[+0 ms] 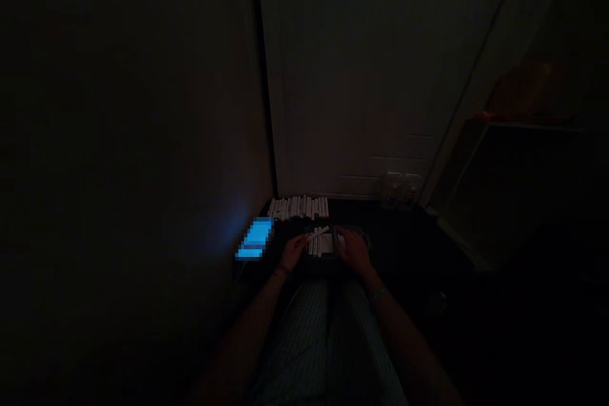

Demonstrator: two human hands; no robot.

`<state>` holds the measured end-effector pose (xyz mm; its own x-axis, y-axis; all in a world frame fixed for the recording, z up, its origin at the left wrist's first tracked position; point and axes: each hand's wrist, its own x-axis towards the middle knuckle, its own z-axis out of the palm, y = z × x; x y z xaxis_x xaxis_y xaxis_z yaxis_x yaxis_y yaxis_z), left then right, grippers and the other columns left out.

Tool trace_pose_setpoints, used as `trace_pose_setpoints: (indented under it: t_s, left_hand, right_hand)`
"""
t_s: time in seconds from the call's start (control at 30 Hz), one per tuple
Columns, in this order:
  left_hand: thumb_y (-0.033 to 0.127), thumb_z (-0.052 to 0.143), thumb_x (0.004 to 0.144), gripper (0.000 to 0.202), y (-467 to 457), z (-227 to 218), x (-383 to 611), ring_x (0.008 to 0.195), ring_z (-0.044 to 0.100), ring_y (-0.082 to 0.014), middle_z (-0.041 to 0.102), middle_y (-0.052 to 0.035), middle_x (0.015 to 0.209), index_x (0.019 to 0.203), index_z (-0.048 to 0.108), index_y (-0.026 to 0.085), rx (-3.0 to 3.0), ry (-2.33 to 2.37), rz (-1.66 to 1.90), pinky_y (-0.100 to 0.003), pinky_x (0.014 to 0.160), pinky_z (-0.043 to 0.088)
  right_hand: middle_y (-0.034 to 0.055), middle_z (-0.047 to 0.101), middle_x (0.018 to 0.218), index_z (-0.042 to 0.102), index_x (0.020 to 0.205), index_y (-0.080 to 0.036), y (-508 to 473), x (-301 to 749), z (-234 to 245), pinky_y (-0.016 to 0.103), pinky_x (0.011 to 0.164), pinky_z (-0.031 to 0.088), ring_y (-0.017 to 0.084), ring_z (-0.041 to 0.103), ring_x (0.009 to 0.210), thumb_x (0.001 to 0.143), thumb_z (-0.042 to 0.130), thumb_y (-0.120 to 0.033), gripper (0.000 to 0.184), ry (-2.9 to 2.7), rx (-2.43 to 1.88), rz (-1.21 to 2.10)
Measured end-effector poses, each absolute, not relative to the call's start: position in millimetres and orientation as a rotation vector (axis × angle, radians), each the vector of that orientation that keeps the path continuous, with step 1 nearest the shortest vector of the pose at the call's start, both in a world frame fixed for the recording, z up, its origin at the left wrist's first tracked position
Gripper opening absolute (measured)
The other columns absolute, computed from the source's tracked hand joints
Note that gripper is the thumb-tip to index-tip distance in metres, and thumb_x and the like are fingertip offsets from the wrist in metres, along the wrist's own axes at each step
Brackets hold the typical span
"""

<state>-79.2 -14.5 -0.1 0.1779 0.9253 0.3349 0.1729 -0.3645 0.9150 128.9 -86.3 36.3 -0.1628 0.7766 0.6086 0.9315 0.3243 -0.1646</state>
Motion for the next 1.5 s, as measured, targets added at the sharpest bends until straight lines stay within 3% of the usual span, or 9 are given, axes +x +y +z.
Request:
trace_pose_setpoints:
  t_s: [0.17, 0.4, 0.7, 0.93, 1.13, 1.5]
  left_hand:
    - [0.043, 0.047, 0.073, 0.041, -16, -3, -79, 0.089, 0.056, -0.0189, 0.065, -0.006, 0.093, 0.095, 0.063, 0.013, 1.723, 1.044, 1.148, -0.031, 0.08, 0.042]
    - [0.041, 0.046, 0.074, 0.037, -24, 4, -79, 0.085, 0.057, -0.0182, 0.066, -0.0048, 0.087, 0.094, 0.064, 0.015, 1.805, 1.153, 1.116, -0.031, 0.078, 0.043]
    - [0.042, 0.048, 0.073, 0.036, -30, 10, -71, 0.093, 0.055, -0.0171, 0.062, -0.0063, 0.099, 0.093, 0.062, 0.015, 1.814, 1.005, 1.135, -0.028, 0.082, 0.042]
    - [0.042, 0.045, 0.075, 0.037, -33, 18, -69, 0.083, 0.056, -0.0158, 0.064, -0.0052, 0.091, 0.092, 0.062, 0.014, 1.799, 1.03, 1.129, -0.027, 0.078, 0.043]
    - [0.037, 0.047, 0.075, 0.037, -35, 19, -72, 0.086, 0.055, -0.0143, 0.061, -0.0046, 0.097, 0.106, 0.055, 0.017, 1.831, 0.976, 1.135, -0.026, 0.077, 0.043]
    - [0.039, 0.047, 0.075, 0.031, -32, 11, -72, 0.085, 0.053, -0.0152, 0.061, -0.0039, 0.091, 0.093, 0.061, 0.018, 1.943, 1.135, 1.17, -0.027, 0.078, 0.041]
  right_hand:
    - [0.0072, 0.052, 0.111, 0.03, 0.129, -0.021, -92, 126, 43, 0.032, 0.083, 0.035, 0.019, 0.047, 0.099, 0.082, 0.041, -0.03, 0.049, -1.974, -1.458, -0.306]
    - [0.0049, 0.055, 0.104, 0.045, 0.117, -0.025, -92, 128, 45, 0.03, 0.08, 0.036, 0.018, 0.05, 0.095, 0.083, 0.044, -0.036, 0.036, -2.155, -1.408, -0.231]
    - [0.0058, 0.056, 0.1, 0.057, 0.098, -0.022, -85, 133, 35, 0.03, 0.081, 0.035, 0.018, 0.05, 0.092, 0.087, 0.039, -0.031, 0.023, -2.111, -1.503, -0.294]
    - [0.0043, 0.058, 0.095, 0.053, 0.099, -0.021, -84, 134, 34, 0.027, 0.078, 0.036, 0.016, 0.05, 0.091, 0.087, 0.036, -0.035, 0.025, -2.15, -1.444, -0.264]
    - [0.0066, 0.056, 0.09, 0.052, 0.094, -0.018, -82, 136, 30, 0.026, 0.075, 0.035, 0.016, 0.05, 0.086, 0.089, 0.03, -0.033, 0.027, -2.052, -1.553, -0.304]
    - [0.005, 0.057, 0.084, 0.053, 0.085, -0.019, -80, 138, 25, 0.025, 0.073, 0.033, 0.016, 0.05, 0.083, 0.09, 0.026, -0.031, 0.031, -1.997, -1.63, -0.32]
